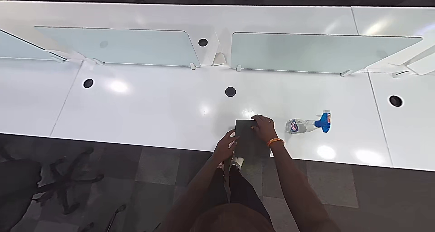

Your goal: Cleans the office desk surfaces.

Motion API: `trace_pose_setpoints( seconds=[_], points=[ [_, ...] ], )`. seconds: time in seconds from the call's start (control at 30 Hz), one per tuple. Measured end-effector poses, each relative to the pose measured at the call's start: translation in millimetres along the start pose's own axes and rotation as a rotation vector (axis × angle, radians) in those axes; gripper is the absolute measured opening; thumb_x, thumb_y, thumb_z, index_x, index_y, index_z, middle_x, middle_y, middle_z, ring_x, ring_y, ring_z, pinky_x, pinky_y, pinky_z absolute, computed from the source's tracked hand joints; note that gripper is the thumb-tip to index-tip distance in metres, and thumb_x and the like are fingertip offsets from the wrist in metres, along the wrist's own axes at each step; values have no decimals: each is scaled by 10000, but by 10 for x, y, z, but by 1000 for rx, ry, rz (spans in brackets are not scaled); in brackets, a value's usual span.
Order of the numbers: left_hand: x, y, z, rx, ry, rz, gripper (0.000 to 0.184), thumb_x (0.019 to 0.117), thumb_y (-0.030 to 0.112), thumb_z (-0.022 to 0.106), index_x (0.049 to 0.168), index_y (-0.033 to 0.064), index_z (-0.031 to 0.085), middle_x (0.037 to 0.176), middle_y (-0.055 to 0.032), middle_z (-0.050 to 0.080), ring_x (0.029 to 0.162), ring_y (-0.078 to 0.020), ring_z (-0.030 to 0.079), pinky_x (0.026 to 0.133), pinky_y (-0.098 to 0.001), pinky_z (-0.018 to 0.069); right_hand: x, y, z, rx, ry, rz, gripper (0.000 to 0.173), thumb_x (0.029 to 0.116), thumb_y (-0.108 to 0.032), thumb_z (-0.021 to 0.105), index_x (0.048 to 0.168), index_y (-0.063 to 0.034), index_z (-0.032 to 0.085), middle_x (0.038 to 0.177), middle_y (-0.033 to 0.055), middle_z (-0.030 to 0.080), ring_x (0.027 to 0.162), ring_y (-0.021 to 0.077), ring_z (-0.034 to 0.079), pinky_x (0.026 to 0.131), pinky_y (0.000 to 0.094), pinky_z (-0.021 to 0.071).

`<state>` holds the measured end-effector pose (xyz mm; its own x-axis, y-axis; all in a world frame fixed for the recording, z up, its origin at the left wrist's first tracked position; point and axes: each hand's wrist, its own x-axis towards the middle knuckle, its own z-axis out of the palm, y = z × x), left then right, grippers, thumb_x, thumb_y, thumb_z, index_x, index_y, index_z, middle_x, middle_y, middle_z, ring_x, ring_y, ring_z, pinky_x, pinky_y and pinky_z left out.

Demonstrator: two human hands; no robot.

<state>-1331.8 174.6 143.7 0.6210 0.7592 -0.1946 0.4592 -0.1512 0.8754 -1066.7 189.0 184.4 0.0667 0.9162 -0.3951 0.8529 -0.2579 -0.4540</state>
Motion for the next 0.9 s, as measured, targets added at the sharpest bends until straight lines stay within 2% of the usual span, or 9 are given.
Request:
trace_pose_setpoints(
  seconds=[0.07, 0.1, 0.23, 0.33, 0.43, 0.5, 0.7, 0.77, 0.9],
  points=[
    [185, -479, -15, 252, -36, -48, 382, 1017, 220, 528, 1376, 171, 650, 1620, -78, 402, 1416, -241, 482, 1160, -446, 406, 220, 187, 450, -23, 168, 30, 451, 991, -283, 613, 1423, -154, 592, 1535, 97, 509, 1441, 335, 436, 1176, 591, 321],
    [262, -647, -56, 348, -4, -73, 395, 1021, 224, 518, 1391, 159, 638, 1613, -78, 418, 1463, -262, 428, 1196, -481, 354, 248, 243, 689, -41, 245, 36, 455, 999, -324, 579, 1417, -145, 598, 1527, 101, 520, 1444, 336, 437, 1179, 583, 327],
    [663, -1110, -275, 577, 192, -84, 446, 1052, 266, 429, 1443, 112, 580, 1596, -77, 450, 1510, -318, 353, 1202, -538, 306, 178, 237, 1483, -194, 343, 71, 665, 943, -653, 468, 1490, -284, 543, 1601, 78, 446, 1508, 362, 346, 1189, 684, 206],
    [957, -1305, -387, 659, 148, -37, 499, 1072, 280, 357, 1530, 121, 474, 1644, -47, 377, 1555, -318, 252, 1230, -573, 217, 258, 214, 1806, -314, 296, 120, 747, 915, -748, 363, 1561, -377, 424, 1670, 78, 327, 1557, 373, 233, 1184, 734, 108],
    [1119, -1377, -297, 707, 23, 0, 527, 1075, 288, 328, 1574, 139, 402, 1681, -20, 303, 1579, -313, 170, 1232, -613, 152, 393, 207, 1815, -323, 306, 154, 648, 965, -667, 342, 1542, -394, 453, 1669, 36, 340, 1561, 347, 235, 1197, 714, 112],
    [1176, -1405, -251, 739, 43, 20, 536, 1055, 287, 325, 1566, 157, 423, 1675, 7, 318, 1576, -304, 187, 1224, -610, 186, 533, 247, 1769, -277, 369, 129, 544, 988, -541, 384, 1478, -373, 551, 1633, 23, 408, 1542, 346, 286, 1199, 698, 139],
    [1170, -1421, -252, 768, 96, 66, 531, 1028, 267, 351, 1527, 147, 485, 1633, 17, 402, 1544, -314, 285, 1188, -615, 257, 1091, 311, 1507, -125, 488, 13, 372, 881, -176, 519, 1173, -131, 745, 1462, 52, 605, 1454, 361, 439, 1201, 641, 244],
    [1161, -1424, -254, 776, 93, 67, 531, 1025, 266, 354, 1525, 146, 489, 1629, 14, 408, 1537, -318, 300, 1182, -615, 263, 1367, 311, 1381, -96, 484, 18, 323, 866, -123, 560, 1127, -79, 746, 1437, 67, 622, 1448, 356, 446, 1207, 625, 248],
    [1167, -1441, -249, 794, 113, 87, 528, 1024, 247, 349, 1521, 143, 494, 1621, 13, 422, 1525, -317, 326, 1167, -609, 283, 1988, 353, 1129, -99, 508, 11, 312, 919, -125, 539, 1161, -75, 728, 1455, 53, 605, 1464, 312, 427, 1230, 590, 228]
  ],
)
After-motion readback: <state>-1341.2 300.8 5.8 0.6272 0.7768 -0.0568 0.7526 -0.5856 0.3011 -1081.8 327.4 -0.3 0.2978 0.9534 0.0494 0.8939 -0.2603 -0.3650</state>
